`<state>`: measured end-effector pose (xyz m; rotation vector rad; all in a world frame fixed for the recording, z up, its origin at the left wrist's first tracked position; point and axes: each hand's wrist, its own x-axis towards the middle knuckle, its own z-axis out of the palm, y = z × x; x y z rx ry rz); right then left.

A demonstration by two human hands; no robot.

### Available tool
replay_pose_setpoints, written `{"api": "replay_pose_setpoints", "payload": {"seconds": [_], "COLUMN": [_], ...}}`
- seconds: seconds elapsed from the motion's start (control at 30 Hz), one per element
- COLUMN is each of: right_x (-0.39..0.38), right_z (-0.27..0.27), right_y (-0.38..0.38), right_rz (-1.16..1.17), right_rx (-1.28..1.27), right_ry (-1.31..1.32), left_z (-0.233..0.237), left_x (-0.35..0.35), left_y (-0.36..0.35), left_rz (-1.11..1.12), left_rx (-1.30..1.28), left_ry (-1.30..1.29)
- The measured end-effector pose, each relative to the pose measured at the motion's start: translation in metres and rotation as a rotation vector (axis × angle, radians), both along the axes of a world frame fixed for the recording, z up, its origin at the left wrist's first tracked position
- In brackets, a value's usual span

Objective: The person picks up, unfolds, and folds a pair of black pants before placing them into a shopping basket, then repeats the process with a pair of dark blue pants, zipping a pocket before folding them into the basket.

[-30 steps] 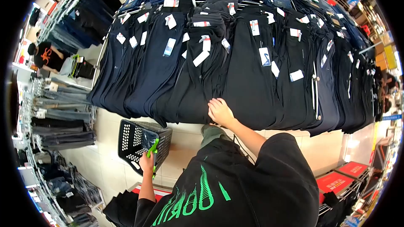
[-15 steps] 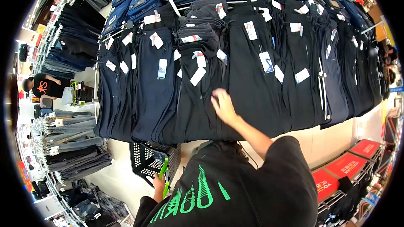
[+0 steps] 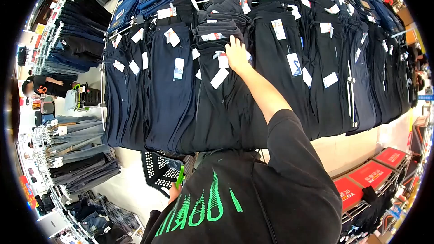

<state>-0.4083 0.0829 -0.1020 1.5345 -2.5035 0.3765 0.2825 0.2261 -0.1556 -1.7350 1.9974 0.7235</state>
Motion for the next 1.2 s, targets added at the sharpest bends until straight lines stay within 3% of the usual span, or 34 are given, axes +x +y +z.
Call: {"api": "replay_pose_setpoints", "payload": {"seconds": [0.13,0.17,0.27,0.3,0.33,0.37,0.4,0.43,0.47,0.5,0.57,0.63,0.7,0.77,0.8,0.83,0.97,1.03,1.1,1.13,1.2], "right_x": [-0.001,0.002,0.017,0.023,0.029,0.035,0.044,0.056,0.074,0.092,0.122,0.148,0.175,0.199,0.208,0.215,0.229,0.239,0.234,0.226,0.211], "right_z": [0.008,0.011,0.021,0.021,0.022,0.023,0.028,0.040,0.063,0.089,0.138,0.181,0.226,0.263,0.272,0.287,0.322,0.341,0.346,0.350,0.345], "right_y": [0.001,0.001,0.010,0.013,0.018,0.023,0.030,0.036,0.043,0.049,0.063,0.078,0.095,0.115,0.128,0.136,0.185,0.205,0.224,0.240,0.270], "right_rz": [0.207,0.191,0.179,0.173,0.166,0.158,0.197,0.213,0.195,0.177,0.219,0.241,0.271,0.227,0.187,0.192,-0.024,-0.234,-0.185,-0.145,-0.138], "right_rx": [0.011,0.038,0.053,0.062,0.071,0.079,0.001,-0.029,-0.040,-0.046,-0.102,-0.105,-0.157,-0.130,-0.133,-0.151,-0.247,-0.511,-0.696,-0.641,-0.763], "right_ry": [0.031,-0.017,-0.104,-0.124,-0.142,-0.158,-0.188,-0.204,-0.245,-0.289,-0.318,-0.480,-0.568,-0.620,-0.583,-0.574,-0.603,-0.871,-0.742,-0.691,-0.717], "left_z": [-0.006,-0.011,0.018,0.019,0.043,0.036,0.053,0.077,0.098,0.088,0.124,0.123,0.133,0.081,0.117,0.099,0.126,0.119,0.118,0.115,0.111], "left_x": [0.009,0.013,-0.023,-0.036,-0.070,-0.089,-0.125,-0.164,-0.197,-0.220,-0.280,-0.324,-0.360,-0.383,-0.389,-0.393,-0.373,-0.360,-0.351,-0.350,-0.346], "left_y": [-0.021,-0.036,-0.086,-0.109,-0.128,-0.149,-0.165,-0.178,-0.188,-0.195,-0.199,-0.209,-0.215,-0.218,-0.220,-0.216,-0.193,-0.173,-0.151,-0.139,-0.112], "left_rz": [-0.062,-0.147,-0.328,-0.390,-0.461,-0.634,-0.584,-0.417,-0.369,-0.301,-0.303,-0.509,-0.575,-0.456,-0.622,-0.671,-0.782,-0.772,-0.878,-0.881,-0.860], "left_rx": [0.182,0.283,0.248,0.278,0.204,0.051,-0.004,0.087,0.126,0.140,0.170,0.046,0.060,0.560,0.709,0.696,0.841,0.906,0.843,0.841,0.850], "left_ry": [-0.094,-0.150,-0.057,0.005,0.122,0.332,0.469,0.439,0.642,0.870,1.012,1.113,1.185,1.325,1.282,1.248,1.140,1.141,1.075,1.006,0.934]}}
